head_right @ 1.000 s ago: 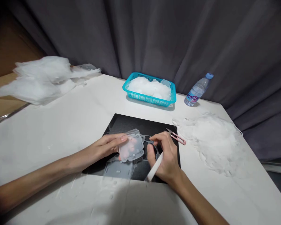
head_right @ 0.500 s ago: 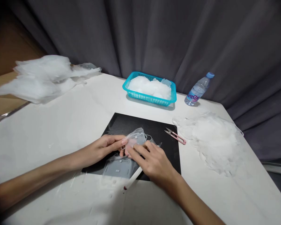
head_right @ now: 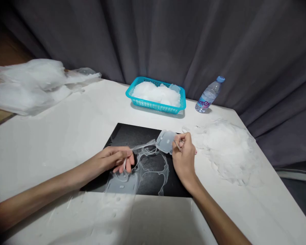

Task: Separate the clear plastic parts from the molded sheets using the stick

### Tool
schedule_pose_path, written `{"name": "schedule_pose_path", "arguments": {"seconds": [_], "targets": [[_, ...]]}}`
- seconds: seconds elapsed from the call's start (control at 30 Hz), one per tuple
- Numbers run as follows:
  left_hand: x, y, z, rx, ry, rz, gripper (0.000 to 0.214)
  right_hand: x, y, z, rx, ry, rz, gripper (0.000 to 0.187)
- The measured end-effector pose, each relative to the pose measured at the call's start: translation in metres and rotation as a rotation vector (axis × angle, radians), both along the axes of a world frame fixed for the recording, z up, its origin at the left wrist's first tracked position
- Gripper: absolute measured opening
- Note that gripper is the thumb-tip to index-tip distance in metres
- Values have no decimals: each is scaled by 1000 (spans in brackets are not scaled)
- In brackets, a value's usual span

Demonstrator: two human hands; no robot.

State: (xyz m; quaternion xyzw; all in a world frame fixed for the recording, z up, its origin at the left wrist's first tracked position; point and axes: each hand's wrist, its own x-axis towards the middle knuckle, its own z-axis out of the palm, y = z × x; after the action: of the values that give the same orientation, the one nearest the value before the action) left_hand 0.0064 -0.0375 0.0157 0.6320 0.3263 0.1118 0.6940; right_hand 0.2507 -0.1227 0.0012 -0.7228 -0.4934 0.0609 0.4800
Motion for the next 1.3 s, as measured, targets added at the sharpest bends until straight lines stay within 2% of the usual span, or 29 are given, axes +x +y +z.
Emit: {"name": "schedule_pose_path", "arguments": {"seconds": [0.1, 0.2, 0.27, 0.4, 0.5, 0.57, 0.67, 0.73, 0.83, 0.97, 1.07, 1.13, 1.23, 1.3], "targets": [[-2, 1, 3, 23, 26, 47, 41, -10, -9, 3, 79, 40, 102, 22], [-6, -2, 11, 307, 122, 281, 39, -31, -18, 4, 202, 38, 173, 15], [-8, -6, 17, 409, 165, 340, 42, -46, -22, 1, 244, -16, 229, 11], [-5, -14, 22, 181, 75, 54, 51, -67, -27, -3, 235, -255, 507, 7], [0, -16, 16, 180, 29, 18, 43, -68, -27, 0, 261, -389, 679, 7], [1, -16, 11, 225, 34, 15, 39, -59, -26, 5, 248, -361, 626, 8], [-1, -17, 6, 331, 79, -37, 39, -40, -20, 11, 87, -268, 454, 18], [-3, -18, 5, 398, 118, -66, 39, -30, -17, 14, -65, -195, 492, 18], [-5, -19, 4, 451, 133, -83, 39, -24, -14, 15, -209, -84, 654, 25], [-6, -19, 1, 474, 103, -88, 35, -28, -17, 15, -215, -29, 688, 16], [-7, -24, 0, 518, 101, -90, 30, -31, -17, 12, -228, -37, 677, 23], [-7, -33, 0, 647, 47, -140, 27, -31, -14, 7, -235, -89, 608, 24], [-7, -47, 1, 857, -109, -276, 32, -26, -4, -3, -191, -204, 394, 24], [-7, -50, 3, 837, -113, -286, 32, -19, 1, -8, -174, -268, 279, 23]]}}
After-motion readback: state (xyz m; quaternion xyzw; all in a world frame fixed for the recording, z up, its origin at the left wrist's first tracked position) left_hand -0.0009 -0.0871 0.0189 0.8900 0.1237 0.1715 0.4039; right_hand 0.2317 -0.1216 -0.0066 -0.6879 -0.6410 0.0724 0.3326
